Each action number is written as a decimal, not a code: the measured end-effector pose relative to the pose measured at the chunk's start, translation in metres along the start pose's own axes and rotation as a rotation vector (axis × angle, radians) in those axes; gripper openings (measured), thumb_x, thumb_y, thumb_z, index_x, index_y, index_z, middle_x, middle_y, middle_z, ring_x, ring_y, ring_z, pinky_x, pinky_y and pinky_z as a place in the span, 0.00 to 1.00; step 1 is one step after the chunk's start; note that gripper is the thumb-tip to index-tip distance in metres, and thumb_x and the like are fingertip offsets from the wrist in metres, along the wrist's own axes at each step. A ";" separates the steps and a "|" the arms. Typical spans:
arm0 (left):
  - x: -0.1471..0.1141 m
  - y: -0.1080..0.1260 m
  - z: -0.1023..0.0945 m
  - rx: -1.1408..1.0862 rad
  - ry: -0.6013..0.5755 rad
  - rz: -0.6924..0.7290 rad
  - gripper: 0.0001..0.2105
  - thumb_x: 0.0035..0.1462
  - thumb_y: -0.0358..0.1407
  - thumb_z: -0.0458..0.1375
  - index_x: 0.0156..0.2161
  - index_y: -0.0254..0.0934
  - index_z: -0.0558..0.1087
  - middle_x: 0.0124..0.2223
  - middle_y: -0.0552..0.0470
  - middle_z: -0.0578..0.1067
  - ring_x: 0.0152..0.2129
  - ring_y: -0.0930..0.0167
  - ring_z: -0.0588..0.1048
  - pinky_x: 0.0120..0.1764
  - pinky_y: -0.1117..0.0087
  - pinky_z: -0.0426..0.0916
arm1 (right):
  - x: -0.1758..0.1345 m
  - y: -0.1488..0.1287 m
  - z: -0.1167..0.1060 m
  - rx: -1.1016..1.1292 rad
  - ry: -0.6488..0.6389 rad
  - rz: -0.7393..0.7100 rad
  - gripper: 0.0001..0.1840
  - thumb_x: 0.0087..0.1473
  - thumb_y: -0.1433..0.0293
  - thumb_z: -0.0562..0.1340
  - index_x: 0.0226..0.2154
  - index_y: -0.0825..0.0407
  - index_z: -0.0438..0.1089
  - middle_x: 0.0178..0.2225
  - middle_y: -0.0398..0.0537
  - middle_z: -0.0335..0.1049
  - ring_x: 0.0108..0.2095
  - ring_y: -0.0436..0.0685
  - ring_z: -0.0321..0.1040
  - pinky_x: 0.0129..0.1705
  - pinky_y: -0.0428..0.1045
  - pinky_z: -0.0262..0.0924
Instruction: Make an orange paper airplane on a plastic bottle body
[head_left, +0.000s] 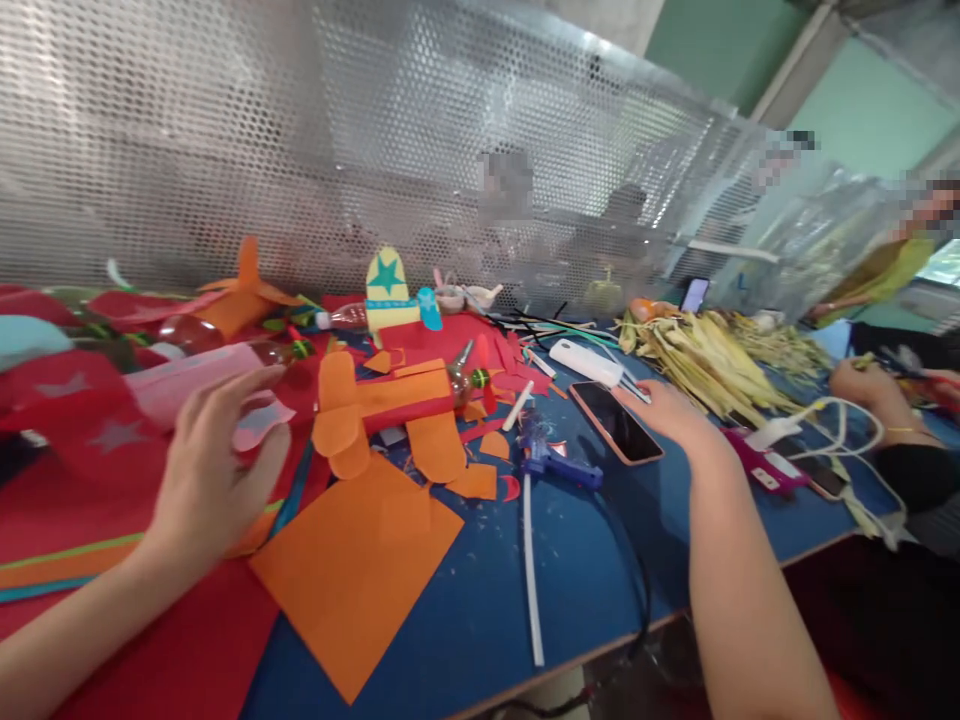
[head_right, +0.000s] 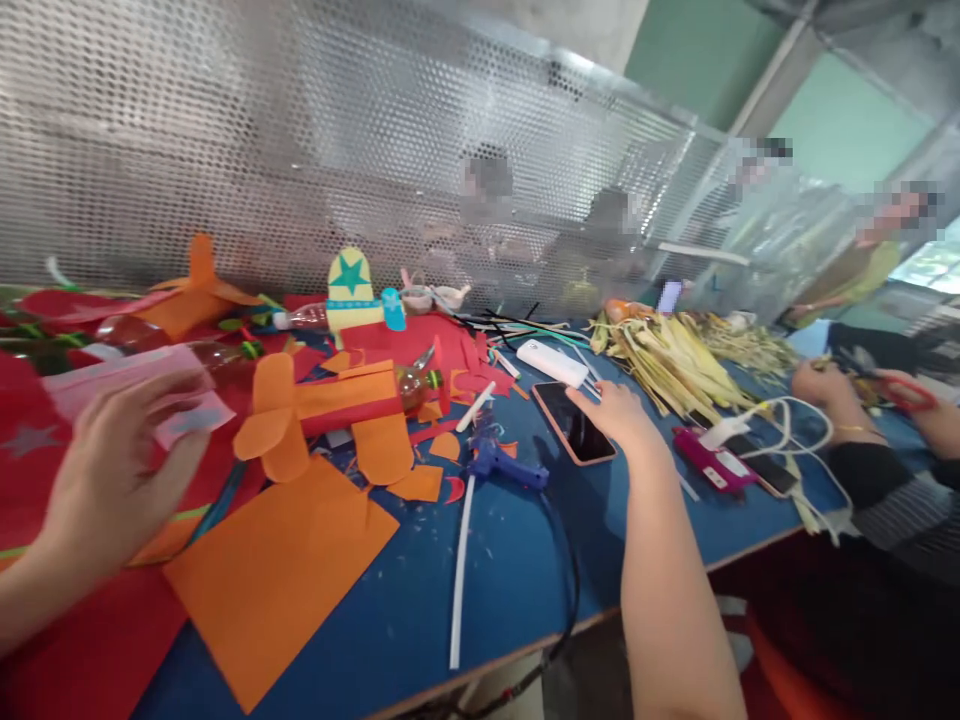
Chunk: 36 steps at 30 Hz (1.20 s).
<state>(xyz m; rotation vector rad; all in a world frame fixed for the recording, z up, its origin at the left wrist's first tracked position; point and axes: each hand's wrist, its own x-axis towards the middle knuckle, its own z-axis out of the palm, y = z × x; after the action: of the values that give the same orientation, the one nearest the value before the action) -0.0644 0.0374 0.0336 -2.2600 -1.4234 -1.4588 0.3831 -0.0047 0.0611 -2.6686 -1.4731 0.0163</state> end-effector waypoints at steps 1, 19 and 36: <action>0.001 0.004 -0.002 0.041 0.032 0.032 0.19 0.56 0.38 0.50 0.52 0.37 0.66 0.43 0.43 0.71 0.41 0.60 0.72 0.48 0.51 0.67 | 0.000 0.001 0.001 -0.012 -0.040 0.003 0.35 0.53 0.45 0.51 0.46 0.59 0.68 0.51 0.67 0.66 0.51 0.71 0.65 0.47 0.56 0.61; 0.000 -0.001 0.001 0.080 0.048 0.161 0.19 0.57 0.38 0.52 0.53 0.35 0.66 0.40 0.42 0.71 0.40 0.59 0.71 0.47 0.53 0.67 | 0.006 -0.007 0.014 0.033 -0.250 0.029 0.37 0.41 0.45 0.62 0.44 0.58 0.68 0.47 0.66 0.68 0.45 0.69 0.68 0.38 0.55 0.65; -0.001 -0.003 0.005 0.061 -0.006 0.115 0.17 0.56 0.38 0.51 0.51 0.39 0.66 0.44 0.45 0.68 0.35 0.64 0.71 0.44 0.56 0.70 | 0.005 0.021 -0.007 0.418 -0.450 0.032 0.26 0.45 0.56 0.62 0.47 0.49 0.67 0.54 0.54 0.67 0.52 0.60 0.65 0.45 0.48 0.64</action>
<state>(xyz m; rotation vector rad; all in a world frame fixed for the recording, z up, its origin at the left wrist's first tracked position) -0.0634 0.0405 0.0294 -2.2696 -1.2978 -1.3568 0.4034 -0.0121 0.0663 -2.4302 -1.3333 0.8745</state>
